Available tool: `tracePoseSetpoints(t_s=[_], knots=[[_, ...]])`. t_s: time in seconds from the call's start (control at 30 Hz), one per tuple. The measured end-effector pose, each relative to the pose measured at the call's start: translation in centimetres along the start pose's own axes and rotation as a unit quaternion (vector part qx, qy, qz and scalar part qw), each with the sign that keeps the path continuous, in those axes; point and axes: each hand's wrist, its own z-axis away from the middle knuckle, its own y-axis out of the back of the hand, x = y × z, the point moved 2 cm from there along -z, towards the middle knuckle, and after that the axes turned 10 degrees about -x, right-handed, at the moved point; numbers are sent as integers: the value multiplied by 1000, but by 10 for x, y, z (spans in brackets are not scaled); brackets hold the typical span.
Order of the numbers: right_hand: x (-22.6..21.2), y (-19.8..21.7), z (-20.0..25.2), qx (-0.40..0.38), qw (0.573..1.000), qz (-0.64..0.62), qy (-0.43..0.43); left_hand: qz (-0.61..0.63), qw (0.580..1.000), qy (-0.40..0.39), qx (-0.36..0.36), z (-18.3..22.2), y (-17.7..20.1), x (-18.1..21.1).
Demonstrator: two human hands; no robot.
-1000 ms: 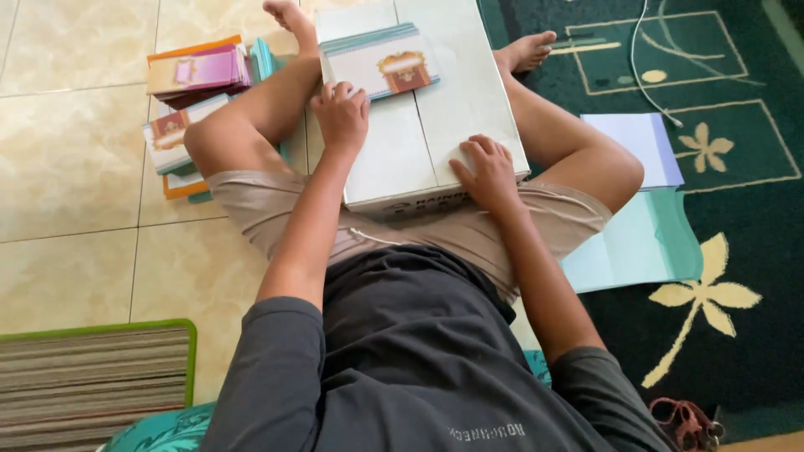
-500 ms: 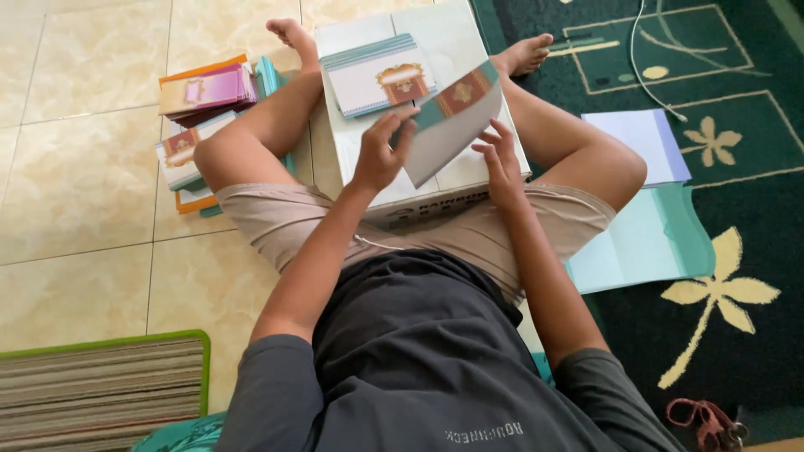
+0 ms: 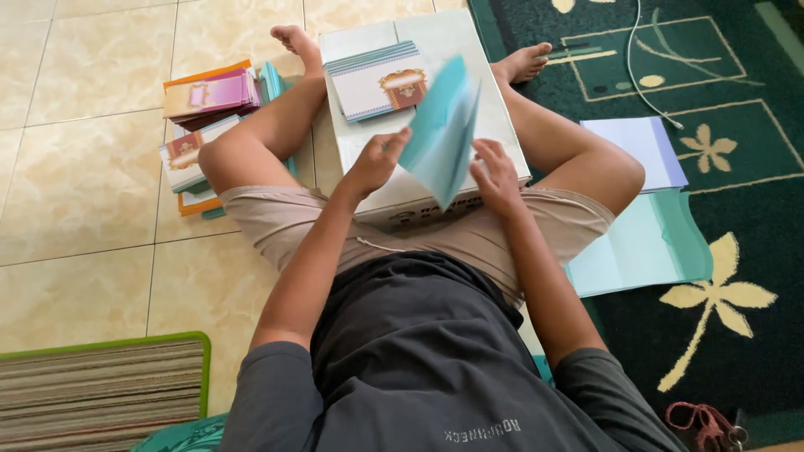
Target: The person sits on the floor and repeatedly folds light blue paper sheets in half, pressing the crease with both hands. They place each folded sheet into a white box on their lap. Stacks of similar paper and other colored items are visible nearby.
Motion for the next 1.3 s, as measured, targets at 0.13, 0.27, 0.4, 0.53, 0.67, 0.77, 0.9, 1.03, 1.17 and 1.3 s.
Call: tracePoseSetpoints(t_s=[0.13, 0.27, 0.4, 0.53, 0.67, 0.77, 0.9, 1.03, 1.17, 1.3], knots=[[-25, 5, -9, -51, 974, -79, -207, 52, 994, -27, -89, -2, -18, 15], [16, 2, 1, 65, 904, -305, -292, 48, 990, -61, -121, -13, -31, 23], [-15, 19, 8, 104, 964, -199, -146, 130, 986, -100, -30, -41, -1, -20], [-12, 17, 15, 191, 972, -70, -117, 130, 991, 14, -32, -21, 35, 11], [-32, 20, 18, 168, 979, 108, -35, -65, 991, 110, -34, -37, 62, -54], [-37, -6, 22, -22, 982, 187, 9, -279, 954, 87, 69, -39, 58, -63], [-35, -17, 28, -167, 966, 191, -40, -523, 800, -77, 285, -20, 17, -9], [-43, -14, 32, -175, 968, 173, -50, -472, 839, -206, 173, 1, -68, -20], [-47, -5, 29, -176, 969, 160, -66, -490, 868, -39, -66, 1, -105, -63], [-59, 0, 30, -193, 968, 144, -72, -488, 869, 23, -78, -9, -86, -95]])
